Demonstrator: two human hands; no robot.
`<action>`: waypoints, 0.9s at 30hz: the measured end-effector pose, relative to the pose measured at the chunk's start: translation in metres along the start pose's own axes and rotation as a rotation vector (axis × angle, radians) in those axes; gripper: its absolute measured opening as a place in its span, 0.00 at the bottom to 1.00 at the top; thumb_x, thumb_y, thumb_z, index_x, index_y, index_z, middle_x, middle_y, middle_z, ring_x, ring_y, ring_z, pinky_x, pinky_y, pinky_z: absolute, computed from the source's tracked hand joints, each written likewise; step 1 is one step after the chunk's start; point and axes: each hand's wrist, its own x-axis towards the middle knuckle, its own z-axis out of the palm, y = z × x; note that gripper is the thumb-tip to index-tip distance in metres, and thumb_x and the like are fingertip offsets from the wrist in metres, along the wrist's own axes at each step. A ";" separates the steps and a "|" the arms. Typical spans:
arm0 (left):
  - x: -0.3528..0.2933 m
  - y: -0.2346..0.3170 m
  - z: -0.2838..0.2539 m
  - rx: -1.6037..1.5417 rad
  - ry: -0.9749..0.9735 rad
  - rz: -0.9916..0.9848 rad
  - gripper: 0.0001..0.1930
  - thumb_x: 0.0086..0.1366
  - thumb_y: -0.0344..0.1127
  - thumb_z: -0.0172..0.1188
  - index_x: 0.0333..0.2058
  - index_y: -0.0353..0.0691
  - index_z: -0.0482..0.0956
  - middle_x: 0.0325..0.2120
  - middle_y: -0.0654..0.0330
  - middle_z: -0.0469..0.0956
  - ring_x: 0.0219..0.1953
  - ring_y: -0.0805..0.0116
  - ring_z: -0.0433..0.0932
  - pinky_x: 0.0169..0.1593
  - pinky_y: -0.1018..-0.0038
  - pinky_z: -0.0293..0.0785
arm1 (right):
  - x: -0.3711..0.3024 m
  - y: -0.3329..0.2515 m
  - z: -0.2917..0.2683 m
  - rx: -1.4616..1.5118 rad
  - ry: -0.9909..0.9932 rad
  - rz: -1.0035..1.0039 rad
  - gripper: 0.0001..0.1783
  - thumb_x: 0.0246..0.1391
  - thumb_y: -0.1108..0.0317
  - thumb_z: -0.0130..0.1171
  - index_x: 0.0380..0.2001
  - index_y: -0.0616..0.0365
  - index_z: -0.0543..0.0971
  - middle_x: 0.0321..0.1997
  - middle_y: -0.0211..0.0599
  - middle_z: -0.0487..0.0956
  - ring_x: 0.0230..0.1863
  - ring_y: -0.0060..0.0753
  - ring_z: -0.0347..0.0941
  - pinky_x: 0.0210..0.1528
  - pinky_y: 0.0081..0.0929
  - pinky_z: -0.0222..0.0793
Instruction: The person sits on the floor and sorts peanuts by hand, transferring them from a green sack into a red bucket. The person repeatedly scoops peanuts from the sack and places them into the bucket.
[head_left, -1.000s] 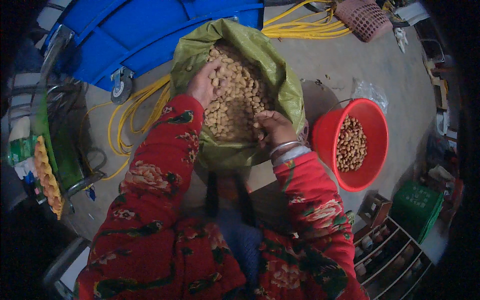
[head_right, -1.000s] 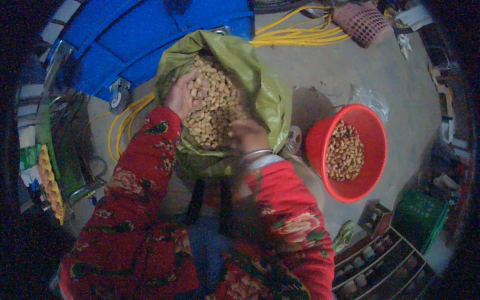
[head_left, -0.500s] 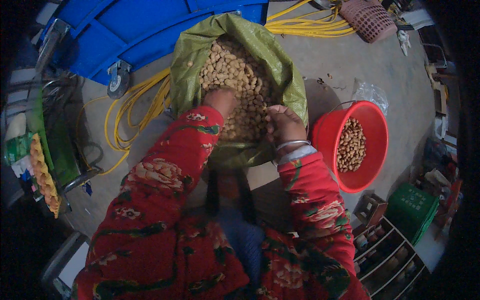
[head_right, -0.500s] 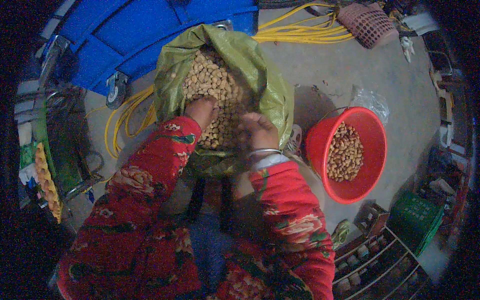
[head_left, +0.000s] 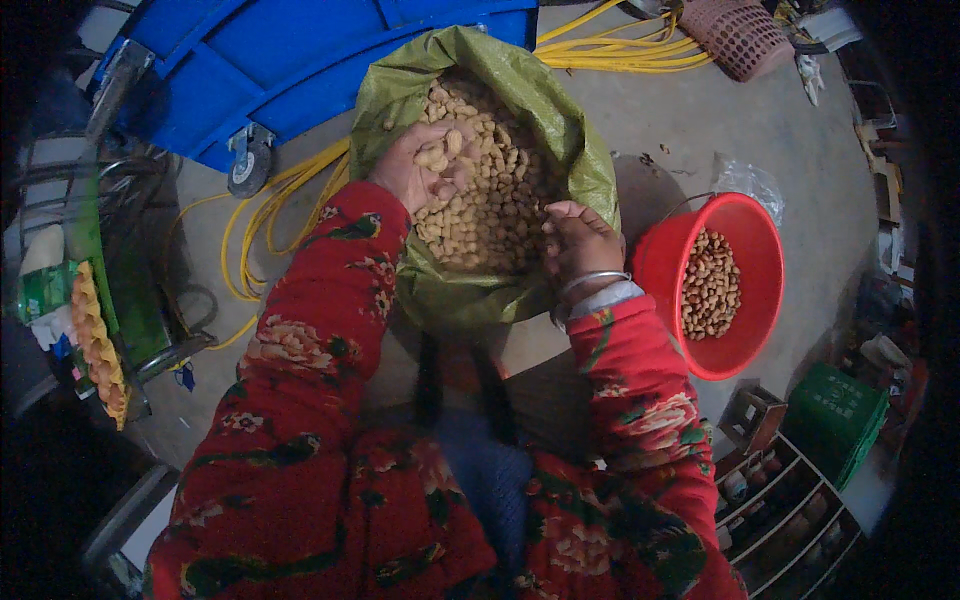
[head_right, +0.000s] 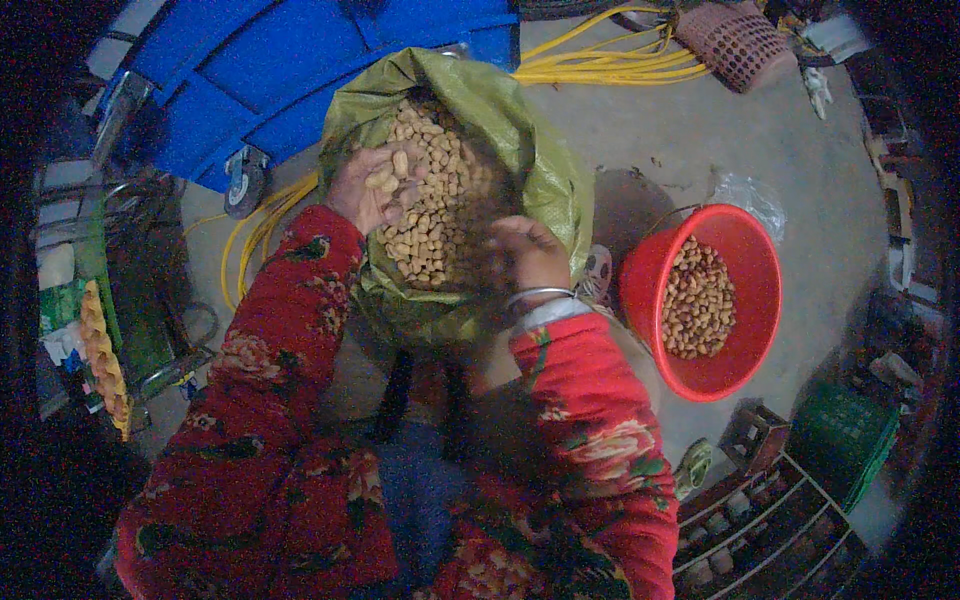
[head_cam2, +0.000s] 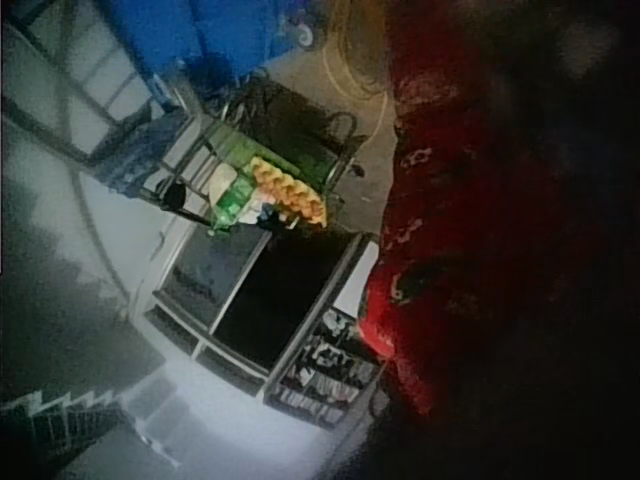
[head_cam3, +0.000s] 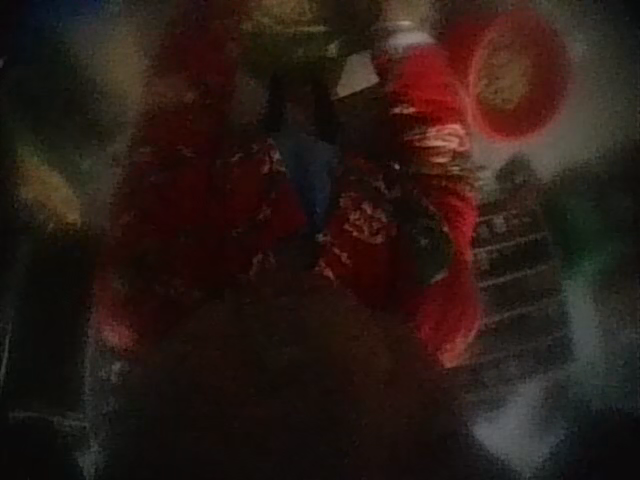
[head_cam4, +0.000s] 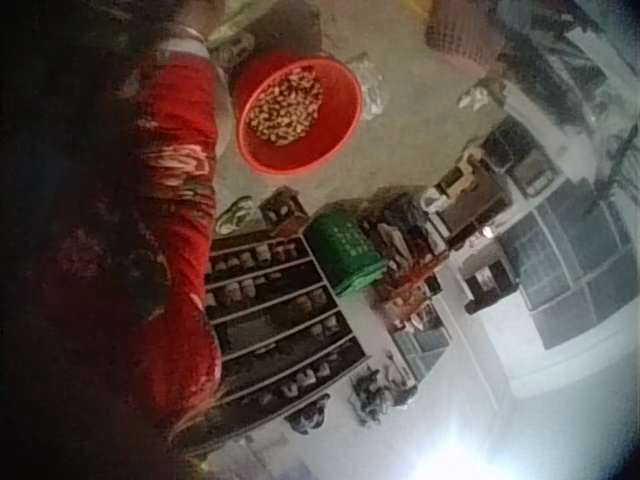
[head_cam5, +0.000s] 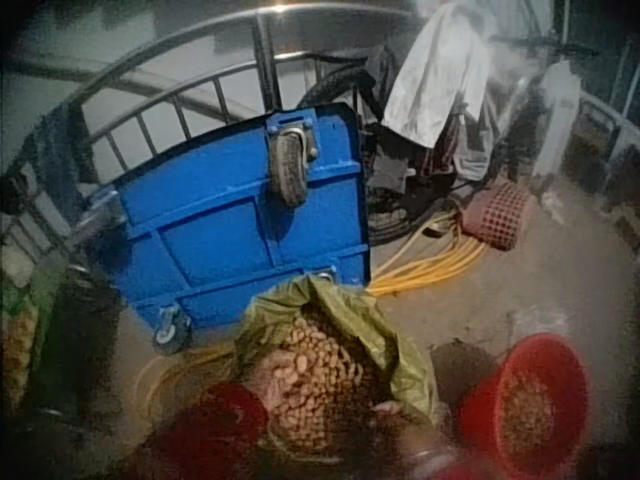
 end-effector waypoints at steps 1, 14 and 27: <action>0.000 -0.001 0.001 -0.025 -0.041 0.028 0.09 0.49 0.42 0.43 0.20 0.44 0.65 0.17 0.68 0.64 0.16 0.80 0.61 0.13 0.85 0.54 | 0.002 0.001 -0.002 -0.019 -0.015 -0.003 0.03 0.39 0.73 0.46 0.21 0.58 0.69 0.16 0.31 0.68 0.10 0.21 0.59 0.10 0.16 0.53; 0.021 -0.087 -0.018 2.098 0.147 0.282 0.06 0.44 0.31 0.46 0.21 0.38 0.70 0.16 0.53 0.70 0.23 0.60 0.71 0.24 0.66 0.66 | 0.034 0.038 0.002 -0.644 0.050 -0.278 0.05 0.32 0.76 0.49 0.18 0.59 0.73 0.20 0.37 0.73 0.24 0.27 0.68 0.29 0.22 0.62; 0.004 -0.019 -0.030 0.150 -0.086 0.048 0.11 0.48 0.43 0.46 0.21 0.42 0.68 0.16 0.66 0.67 0.17 0.77 0.64 0.14 0.83 0.53 | 0.050 0.054 0.008 -0.801 -0.014 -0.370 0.11 0.37 0.66 0.46 0.27 0.56 0.72 0.27 0.45 0.71 0.30 0.42 0.68 0.33 0.28 0.61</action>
